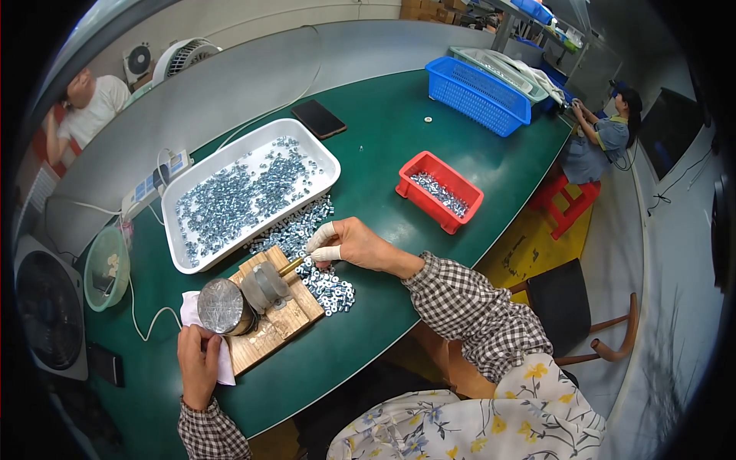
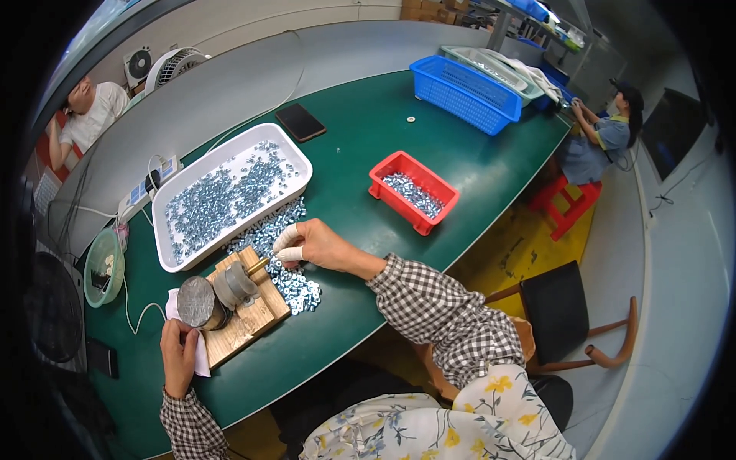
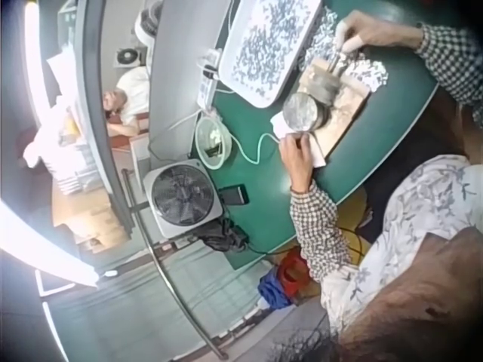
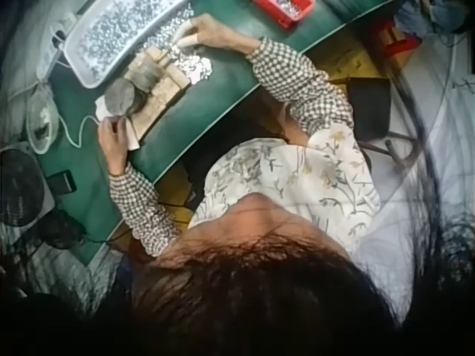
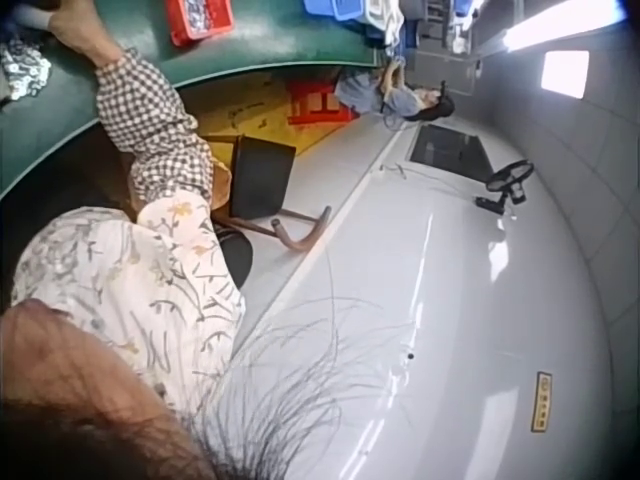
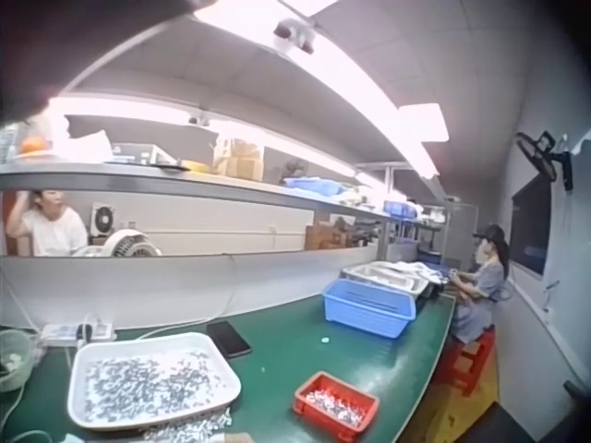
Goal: The worker manually inserts small blue and white components from a tray into a specialized assembly jig.
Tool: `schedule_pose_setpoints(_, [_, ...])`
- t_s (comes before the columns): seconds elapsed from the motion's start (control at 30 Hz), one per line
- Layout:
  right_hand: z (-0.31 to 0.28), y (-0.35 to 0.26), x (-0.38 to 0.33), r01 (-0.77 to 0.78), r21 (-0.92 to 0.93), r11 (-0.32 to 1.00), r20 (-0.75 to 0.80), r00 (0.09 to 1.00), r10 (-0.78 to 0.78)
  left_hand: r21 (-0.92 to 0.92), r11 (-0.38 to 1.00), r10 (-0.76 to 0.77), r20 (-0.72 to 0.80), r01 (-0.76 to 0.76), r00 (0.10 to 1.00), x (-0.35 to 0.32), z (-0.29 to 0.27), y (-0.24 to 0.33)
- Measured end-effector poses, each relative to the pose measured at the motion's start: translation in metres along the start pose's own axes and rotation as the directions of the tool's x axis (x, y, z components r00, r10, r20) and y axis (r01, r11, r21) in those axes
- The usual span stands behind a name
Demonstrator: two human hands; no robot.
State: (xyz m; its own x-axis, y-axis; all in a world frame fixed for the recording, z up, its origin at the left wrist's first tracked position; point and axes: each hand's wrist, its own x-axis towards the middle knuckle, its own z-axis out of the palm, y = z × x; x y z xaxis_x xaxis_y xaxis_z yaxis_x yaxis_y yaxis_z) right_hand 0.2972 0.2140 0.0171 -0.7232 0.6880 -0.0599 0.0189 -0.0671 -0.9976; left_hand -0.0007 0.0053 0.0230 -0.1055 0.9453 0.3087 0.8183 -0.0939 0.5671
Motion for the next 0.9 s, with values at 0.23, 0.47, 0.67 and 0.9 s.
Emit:
schedule_pose_setpoints(0.23, [0.001, 0.000, 0.000, 0.027, 0.006, 1.000, -0.024, 0.999, -0.027, 0.015, 1.000, 0.017, -0.010, -0.017, 1.000, 0.001, 0.001, -0.002])
schedule_pose_setpoints(0.47, [0.003, 0.003, 0.001, 0.141, -0.010, 0.990, -0.023, 0.990, -0.141, 0.008, 1.000, 0.028, -0.035, -0.027, 0.999, 0.003, 0.003, -0.006])
schedule_pose_setpoints(0.67, [0.006, 0.005, 0.003, 0.168, -0.027, 0.985, -0.012, 0.986, -0.169, 0.010, 1.000, 0.011, -0.026, -0.011, 1.000, 0.003, 0.004, -0.008])
schedule_pose_setpoints(0.9, [0.005, 0.006, 0.002, 0.243, -0.095, 0.965, 0.006, 0.970, -0.244, -0.006, 1.000, 0.002, -0.012, -0.002, 1.000, 0.004, 0.002, -0.008])
